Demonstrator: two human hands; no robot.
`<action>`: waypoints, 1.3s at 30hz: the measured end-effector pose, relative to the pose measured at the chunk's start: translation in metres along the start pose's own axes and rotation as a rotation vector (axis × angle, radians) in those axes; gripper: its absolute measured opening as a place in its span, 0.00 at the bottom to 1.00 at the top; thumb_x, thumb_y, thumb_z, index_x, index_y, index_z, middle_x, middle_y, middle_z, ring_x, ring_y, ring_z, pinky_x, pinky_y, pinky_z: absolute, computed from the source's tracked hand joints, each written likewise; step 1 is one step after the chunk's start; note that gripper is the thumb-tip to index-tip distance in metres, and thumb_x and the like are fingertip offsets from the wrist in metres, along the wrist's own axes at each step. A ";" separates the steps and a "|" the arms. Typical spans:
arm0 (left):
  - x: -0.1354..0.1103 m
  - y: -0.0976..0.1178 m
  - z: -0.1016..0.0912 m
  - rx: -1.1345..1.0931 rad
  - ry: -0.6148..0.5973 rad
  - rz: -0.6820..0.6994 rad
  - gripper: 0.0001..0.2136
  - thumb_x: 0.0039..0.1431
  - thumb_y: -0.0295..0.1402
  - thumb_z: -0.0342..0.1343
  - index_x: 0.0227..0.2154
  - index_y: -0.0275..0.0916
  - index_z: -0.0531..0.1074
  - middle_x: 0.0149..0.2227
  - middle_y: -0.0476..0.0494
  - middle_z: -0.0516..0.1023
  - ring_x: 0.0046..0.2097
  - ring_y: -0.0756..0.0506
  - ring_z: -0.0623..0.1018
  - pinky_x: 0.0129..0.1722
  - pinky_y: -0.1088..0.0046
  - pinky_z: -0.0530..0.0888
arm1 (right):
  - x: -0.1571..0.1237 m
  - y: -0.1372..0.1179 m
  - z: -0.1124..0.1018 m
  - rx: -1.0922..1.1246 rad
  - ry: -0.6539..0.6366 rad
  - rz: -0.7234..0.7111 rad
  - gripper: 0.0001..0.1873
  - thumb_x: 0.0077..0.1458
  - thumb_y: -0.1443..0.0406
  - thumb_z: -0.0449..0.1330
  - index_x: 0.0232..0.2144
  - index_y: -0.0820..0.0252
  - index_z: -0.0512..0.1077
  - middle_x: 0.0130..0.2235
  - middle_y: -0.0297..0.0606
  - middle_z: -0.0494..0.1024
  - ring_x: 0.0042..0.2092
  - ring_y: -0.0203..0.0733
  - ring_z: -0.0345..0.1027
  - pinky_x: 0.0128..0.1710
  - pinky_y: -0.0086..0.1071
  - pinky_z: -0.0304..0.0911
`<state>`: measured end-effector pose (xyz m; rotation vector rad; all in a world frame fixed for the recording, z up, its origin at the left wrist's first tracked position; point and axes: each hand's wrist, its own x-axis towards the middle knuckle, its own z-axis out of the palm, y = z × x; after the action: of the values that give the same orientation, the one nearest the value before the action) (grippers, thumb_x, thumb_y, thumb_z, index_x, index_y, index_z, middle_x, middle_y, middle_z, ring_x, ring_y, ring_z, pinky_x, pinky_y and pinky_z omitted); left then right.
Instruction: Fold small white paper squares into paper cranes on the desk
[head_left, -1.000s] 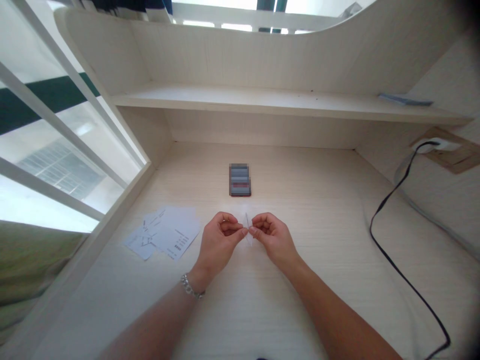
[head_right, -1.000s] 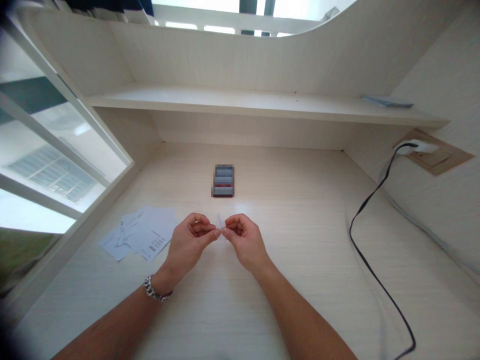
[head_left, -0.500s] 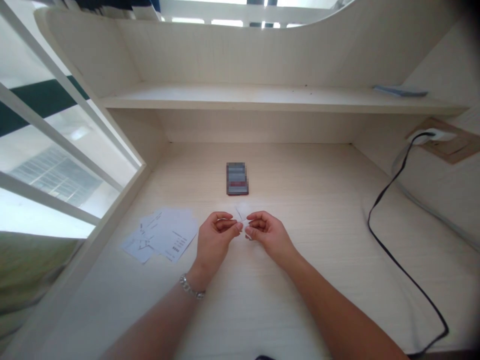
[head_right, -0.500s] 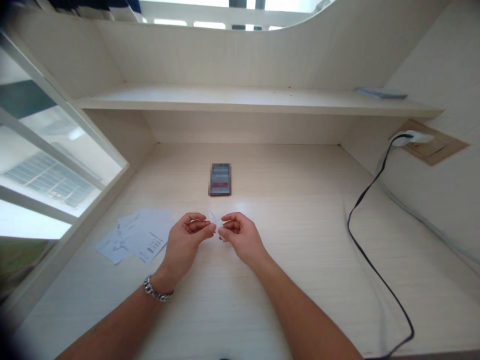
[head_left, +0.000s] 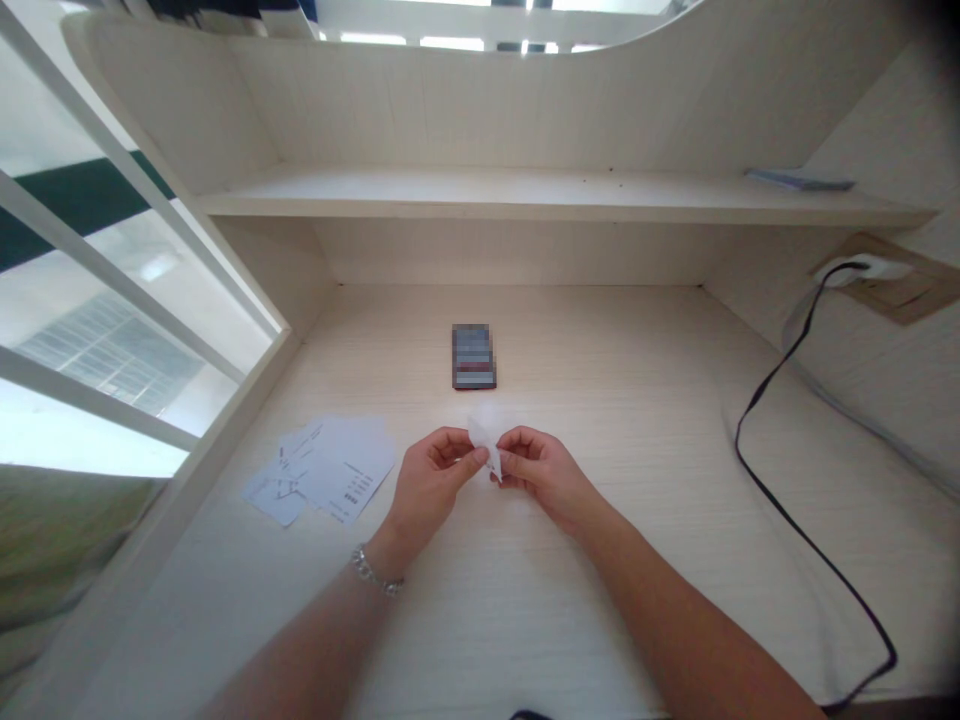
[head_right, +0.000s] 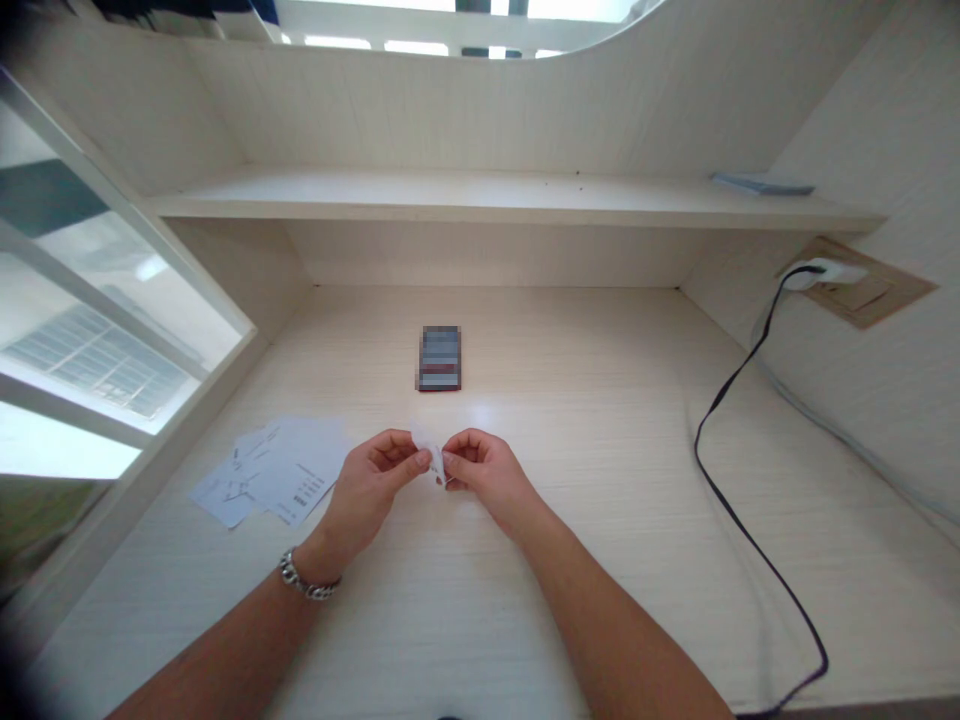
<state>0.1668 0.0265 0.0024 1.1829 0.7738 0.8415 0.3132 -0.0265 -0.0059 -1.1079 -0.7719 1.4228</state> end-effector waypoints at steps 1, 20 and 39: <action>0.000 0.000 0.000 0.015 0.008 -0.009 0.08 0.45 0.30 0.62 0.30 0.34 0.72 0.30 0.45 0.78 0.31 0.50 0.76 0.33 0.74 0.73 | 0.001 0.001 -0.001 -0.061 0.036 -0.027 0.12 0.43 0.59 0.64 0.27 0.61 0.68 0.25 0.33 0.71 0.26 0.33 0.65 0.28 0.29 0.61; -0.002 0.005 0.000 0.018 -0.009 -0.138 0.05 0.42 0.28 0.61 0.25 0.35 0.74 0.23 0.47 0.76 0.25 0.51 0.74 0.27 0.74 0.72 | 0.000 -0.003 -0.003 -0.072 0.033 -0.055 0.08 0.38 0.66 0.65 0.26 0.60 0.73 0.24 0.31 0.74 0.24 0.33 0.67 0.27 0.29 0.65; -0.003 0.002 -0.002 0.155 -0.009 0.010 0.08 0.45 0.30 0.60 0.31 0.36 0.75 0.30 0.44 0.78 0.31 0.48 0.76 0.33 0.74 0.73 | -0.003 -0.002 -0.003 -0.333 0.112 -0.243 0.06 0.43 0.65 0.63 0.28 0.60 0.71 0.29 0.36 0.75 0.31 0.39 0.69 0.34 0.33 0.65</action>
<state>0.1633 0.0257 0.0041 1.3275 0.8385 0.7949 0.3164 -0.0295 -0.0041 -1.2854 -1.0496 1.0420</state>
